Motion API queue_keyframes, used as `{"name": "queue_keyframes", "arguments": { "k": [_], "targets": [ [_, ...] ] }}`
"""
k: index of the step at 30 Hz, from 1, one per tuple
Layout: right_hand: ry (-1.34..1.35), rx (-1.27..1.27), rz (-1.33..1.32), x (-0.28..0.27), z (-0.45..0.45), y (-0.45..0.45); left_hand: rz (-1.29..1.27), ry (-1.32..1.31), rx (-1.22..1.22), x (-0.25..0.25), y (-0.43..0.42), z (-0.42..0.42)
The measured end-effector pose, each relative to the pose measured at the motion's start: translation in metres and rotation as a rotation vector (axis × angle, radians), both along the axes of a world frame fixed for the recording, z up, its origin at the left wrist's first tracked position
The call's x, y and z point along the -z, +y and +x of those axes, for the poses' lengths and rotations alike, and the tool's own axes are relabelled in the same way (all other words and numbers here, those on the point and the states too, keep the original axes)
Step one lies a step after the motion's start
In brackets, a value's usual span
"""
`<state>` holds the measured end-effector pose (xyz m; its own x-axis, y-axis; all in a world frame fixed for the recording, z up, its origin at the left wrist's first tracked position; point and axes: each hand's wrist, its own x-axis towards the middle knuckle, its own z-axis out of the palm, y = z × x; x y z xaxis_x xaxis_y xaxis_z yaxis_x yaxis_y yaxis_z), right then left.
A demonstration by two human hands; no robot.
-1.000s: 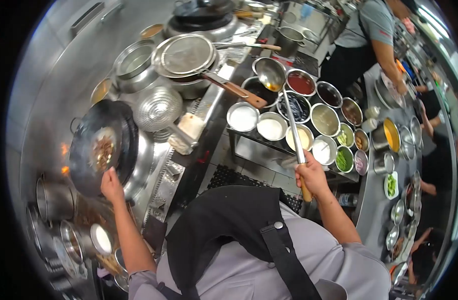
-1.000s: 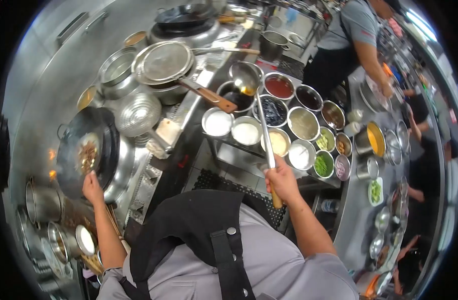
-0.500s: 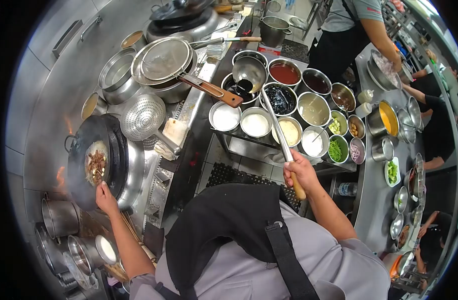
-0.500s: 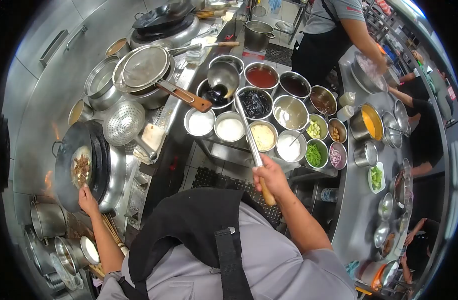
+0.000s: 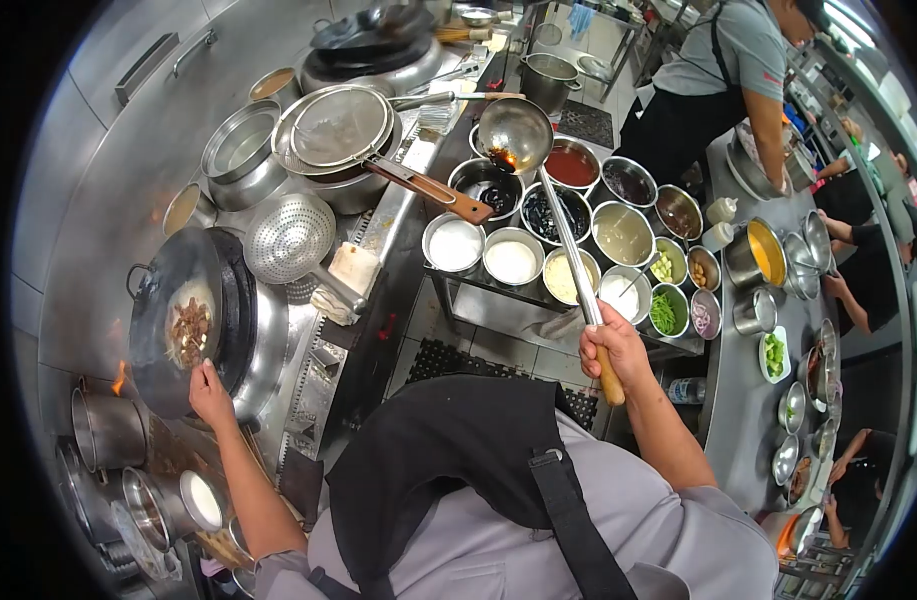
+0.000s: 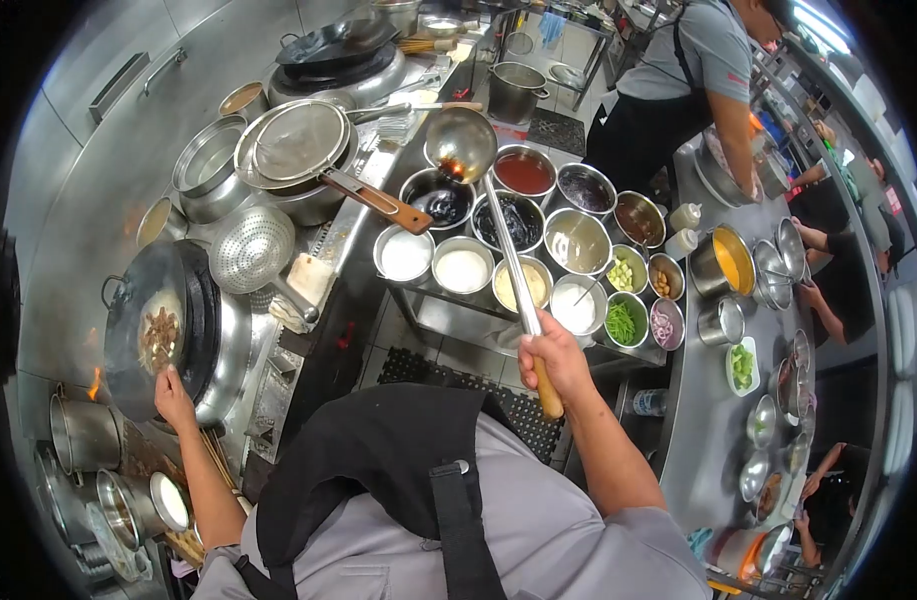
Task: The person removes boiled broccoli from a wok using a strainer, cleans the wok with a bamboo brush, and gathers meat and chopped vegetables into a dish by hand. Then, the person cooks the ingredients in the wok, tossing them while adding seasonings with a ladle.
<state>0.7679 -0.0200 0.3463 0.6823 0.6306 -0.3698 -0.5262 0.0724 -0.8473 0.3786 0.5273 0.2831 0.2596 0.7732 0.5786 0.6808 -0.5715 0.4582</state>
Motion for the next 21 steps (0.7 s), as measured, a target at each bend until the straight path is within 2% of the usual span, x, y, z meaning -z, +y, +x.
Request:
{"name": "queue_keyframes", "arguments": {
  "k": [8, 10, 14, 15, 18, 21],
  "targets": [
    [-0.009, -0.009, 0.016, -0.031, -0.008, 0.016, -0.067, -0.039, 0.000, -0.005, -0.002, -0.001],
    [-0.024, -0.050, 0.020, -0.046, -0.015, 0.027, -0.002, -0.056, 0.006, -0.009, -0.007, 0.000],
    [0.029, -0.259, 0.102, -0.083, -0.039, 0.072, -0.096, 0.013, -0.038, -0.014, -0.002, -0.002],
    [0.017, -0.418, 0.093, -0.091, -0.054, 0.116, 0.063, -0.090, 0.003, -0.012, -0.002, -0.005],
    [-0.048, -0.643, 0.009, -0.101, -0.088, 0.191, 0.056, 0.034, -0.023, -0.010, 0.003, -0.010],
    [-0.137, -0.848, -0.001, -0.089, -0.116, 0.284, 0.013, -0.031, 0.032, -0.023, -0.003, -0.012]
  ]
}}
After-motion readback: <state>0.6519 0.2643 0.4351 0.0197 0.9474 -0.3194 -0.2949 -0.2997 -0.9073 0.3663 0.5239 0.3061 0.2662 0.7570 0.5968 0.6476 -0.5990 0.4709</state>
